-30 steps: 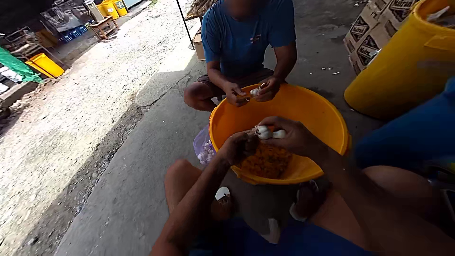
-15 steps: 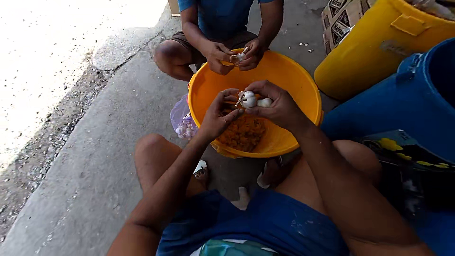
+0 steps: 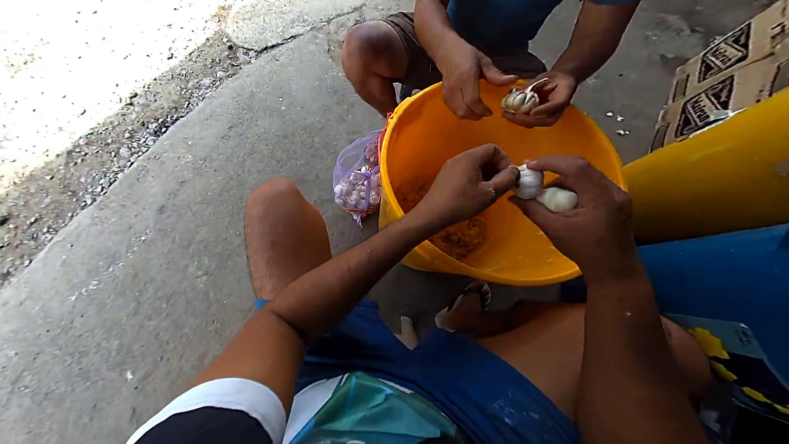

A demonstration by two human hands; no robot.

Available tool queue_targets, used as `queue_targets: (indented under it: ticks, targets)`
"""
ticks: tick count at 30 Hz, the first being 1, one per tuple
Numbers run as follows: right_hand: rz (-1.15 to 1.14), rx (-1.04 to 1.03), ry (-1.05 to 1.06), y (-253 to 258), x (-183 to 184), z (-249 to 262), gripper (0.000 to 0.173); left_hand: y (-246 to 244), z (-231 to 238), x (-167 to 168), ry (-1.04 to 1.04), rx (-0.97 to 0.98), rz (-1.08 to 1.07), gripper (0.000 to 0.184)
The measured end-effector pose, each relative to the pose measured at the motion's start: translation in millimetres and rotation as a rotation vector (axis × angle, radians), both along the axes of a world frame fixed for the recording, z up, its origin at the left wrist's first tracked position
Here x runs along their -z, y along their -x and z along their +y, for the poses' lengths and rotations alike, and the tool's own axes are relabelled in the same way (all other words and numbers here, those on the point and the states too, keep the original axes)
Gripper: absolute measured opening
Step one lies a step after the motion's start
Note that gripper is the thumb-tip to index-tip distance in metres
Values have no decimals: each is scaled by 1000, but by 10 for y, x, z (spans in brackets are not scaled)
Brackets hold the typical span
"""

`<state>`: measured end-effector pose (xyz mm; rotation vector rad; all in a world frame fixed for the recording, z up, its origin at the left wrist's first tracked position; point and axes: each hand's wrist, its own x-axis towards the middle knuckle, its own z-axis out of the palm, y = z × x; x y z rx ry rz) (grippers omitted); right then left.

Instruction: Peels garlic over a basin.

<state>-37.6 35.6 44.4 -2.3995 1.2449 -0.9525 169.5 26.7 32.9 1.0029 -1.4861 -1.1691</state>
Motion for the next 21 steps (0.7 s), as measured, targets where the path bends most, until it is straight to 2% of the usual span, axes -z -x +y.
queue_targets:
  ticks: [3,5,6,7,8,9,10,12,13,14,15,17,19,21]
  targets:
    - [-1,-14,92,51,35,31,42,45,4,54,-295,13,139,18]
    - [-53,24,98,92,30,62,46,15,15,141,-277,70,-109,10]
    - [-63,55,85,122,29,70,50,-1,10,201,-210,144,-320,19]
    - [-61,86,59,145,35,69,54,-4,25,242,-143,212,-496,47]
    - [-49,101,31,156,51,57,57,-10,47,257,-110,268,-561,74]
    - [-28,101,1,146,67,41,58,-32,65,239,-126,313,-487,86]
    - [-4,93,-22,115,84,23,57,-66,76,201,-193,351,-291,85]
    - [22,55,-36,-8,112,21,55,-104,114,133,-391,395,221,69]
    - [13,29,-42,-84,109,40,55,-106,128,92,-461,388,402,60]
    - [-11,-2,-51,-149,94,59,58,-115,134,28,-498,354,496,50]
    - [-48,-31,-53,-198,63,69,60,-150,137,-52,-489,299,510,41]
    - [-135,-66,-53,-223,-6,55,60,-367,68,-164,-367,208,419,35]
    - [-226,-47,-62,-186,-68,1,46,-765,-94,-214,-206,43,260,36]
    - [-327,14,-156,-156,-97,-69,30,-1190,-345,-107,-82,-218,142,36]
